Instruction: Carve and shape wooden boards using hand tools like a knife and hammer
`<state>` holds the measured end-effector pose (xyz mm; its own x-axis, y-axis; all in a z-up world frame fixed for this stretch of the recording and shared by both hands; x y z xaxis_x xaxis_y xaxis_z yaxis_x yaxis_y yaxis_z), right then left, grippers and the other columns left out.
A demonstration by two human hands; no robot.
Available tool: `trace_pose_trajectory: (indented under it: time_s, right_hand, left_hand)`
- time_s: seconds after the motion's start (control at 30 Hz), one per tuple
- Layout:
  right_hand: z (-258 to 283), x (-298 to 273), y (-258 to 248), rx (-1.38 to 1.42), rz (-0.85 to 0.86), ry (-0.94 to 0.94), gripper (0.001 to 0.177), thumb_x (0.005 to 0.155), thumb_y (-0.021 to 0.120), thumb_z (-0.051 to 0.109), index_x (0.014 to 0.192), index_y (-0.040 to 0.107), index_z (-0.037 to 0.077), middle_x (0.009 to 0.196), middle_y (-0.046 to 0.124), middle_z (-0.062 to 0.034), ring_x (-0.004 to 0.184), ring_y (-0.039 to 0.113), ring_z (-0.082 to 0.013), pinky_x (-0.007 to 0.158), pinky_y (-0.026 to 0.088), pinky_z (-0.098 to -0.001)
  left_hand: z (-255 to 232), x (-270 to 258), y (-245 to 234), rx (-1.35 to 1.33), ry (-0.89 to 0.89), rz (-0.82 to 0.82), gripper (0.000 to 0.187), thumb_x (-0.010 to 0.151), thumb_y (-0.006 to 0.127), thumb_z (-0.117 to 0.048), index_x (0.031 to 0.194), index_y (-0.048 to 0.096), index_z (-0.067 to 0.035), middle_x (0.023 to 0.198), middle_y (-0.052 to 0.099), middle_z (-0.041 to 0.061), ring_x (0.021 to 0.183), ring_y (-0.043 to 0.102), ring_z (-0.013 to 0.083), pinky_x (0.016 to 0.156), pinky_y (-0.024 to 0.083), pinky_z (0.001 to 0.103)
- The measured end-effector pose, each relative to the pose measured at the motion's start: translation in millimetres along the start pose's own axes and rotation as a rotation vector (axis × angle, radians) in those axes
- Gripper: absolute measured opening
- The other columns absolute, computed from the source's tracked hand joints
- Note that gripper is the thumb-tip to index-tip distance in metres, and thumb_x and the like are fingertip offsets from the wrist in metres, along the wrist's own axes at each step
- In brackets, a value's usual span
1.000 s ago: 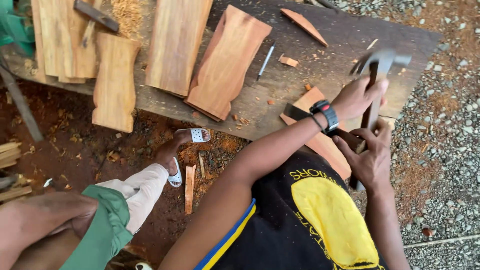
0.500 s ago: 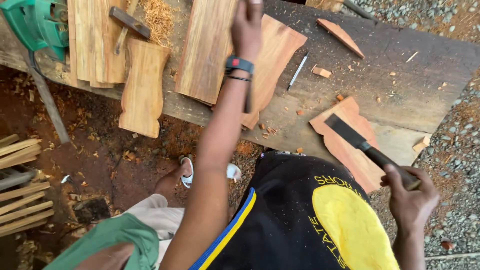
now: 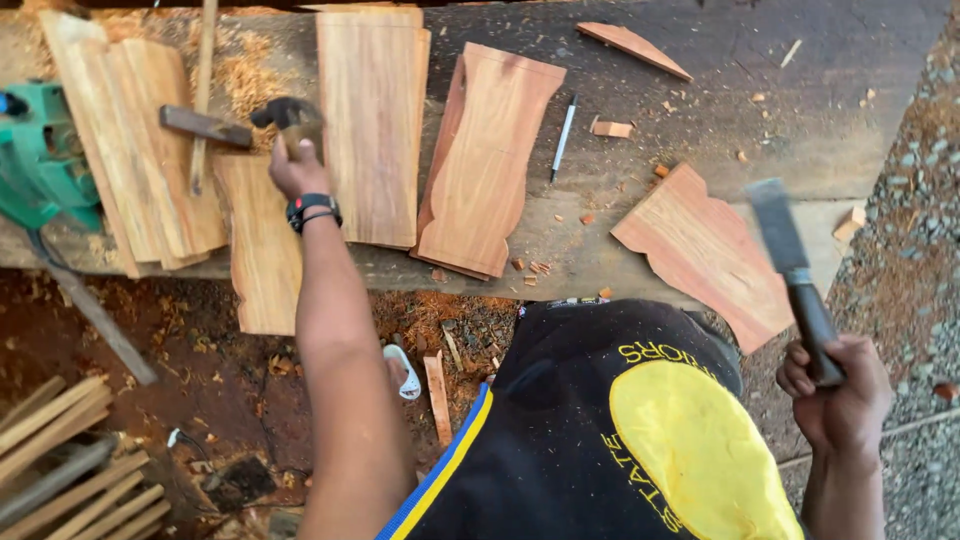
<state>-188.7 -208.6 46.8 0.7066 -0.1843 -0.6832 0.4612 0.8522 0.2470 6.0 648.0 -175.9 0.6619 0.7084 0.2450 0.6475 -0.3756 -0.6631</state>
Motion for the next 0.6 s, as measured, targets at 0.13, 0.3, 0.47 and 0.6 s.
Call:
trace_pose_trajectory:
  time_s: [0.13, 0.3, 0.47, 0.6]
  right_hand:
    - [9.1, -8.9, 21.8, -0.255, -0.021, -0.115, 0.039, 0.120, 0.068, 0.019, 0.158, 0.060, 0.013, 0.090, 0.052, -0.0112, 0.074, 0.055, -0.0161, 0.060, 0.040, -0.0274]
    - [30.7, 3.8, 14.9, -0.363, 0.105, -0.197, 0.065, 0.132, 0.068, 0.026, 0.188, 0.057, -0.004, 0.105, 0.072, -0.0028, 0.079, 0.069, -0.0123, 0.068, 0.060, -0.0256]
    - [65.9, 38.2, 13.2, -0.529, 0.030, -0.141, 0.054, 0.104, 0.074, -0.004, 0.153, 0.054, 0.006, 0.109, 0.079, -0.0285, 0.054, 0.060, -0.0284, 0.050, 0.048, -0.0369]
    - [116.0, 43.7, 26.9, -0.992, 0.068, -0.048, 0.055, 0.126, 0.069, 0.020, 0.178, 0.059, 0.007, 0.095, 0.077, -0.0178, 0.050, 0.056, -0.0237, 0.051, 0.046, -0.0380]
  left_hand:
    - [4.9, 0.0, -2.3, 0.101, 0.006, 0.007, 0.017, 0.106, 0.082, -0.014, 0.118, 0.091, -0.008, 0.108, 0.093, 0.013, 0.096, 0.085, 0.0357, 0.090, 0.065, 0.051]
    - [-36.1, -20.0, -10.5, 0.217, -0.503, -0.191, 0.032, 0.112, 0.073, -0.019, 0.131, 0.096, -0.031, 0.149, 0.079, 0.006, 0.127, 0.086, 0.0417, 0.128, 0.038, 0.065]
    - [-195.8, -146.6, 55.8, -0.169, 0.152, -0.037, 0.023, 0.124, 0.076, -0.027, 0.144, 0.085, -0.019, 0.140, 0.088, 0.003, 0.124, 0.085, 0.0229, 0.092, 0.067, 0.037]
    - [-327.9, -316.1, 132.4, -0.338, 0.269, 0.438, 0.014, 0.120, 0.081, -0.014, 0.133, 0.086, -0.014, 0.119, 0.083, 0.007, 0.113, 0.077, 0.0289, 0.105, 0.061, 0.046]
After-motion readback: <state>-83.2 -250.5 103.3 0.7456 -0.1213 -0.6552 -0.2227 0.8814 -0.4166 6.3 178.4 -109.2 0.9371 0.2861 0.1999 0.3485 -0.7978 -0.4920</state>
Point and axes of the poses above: each hand's wrist, its own x-axis towards the middle knuckle, its own y-axis out of the palm, z = x × y, the point moved 1 cm from there along x, towards the middle knuckle
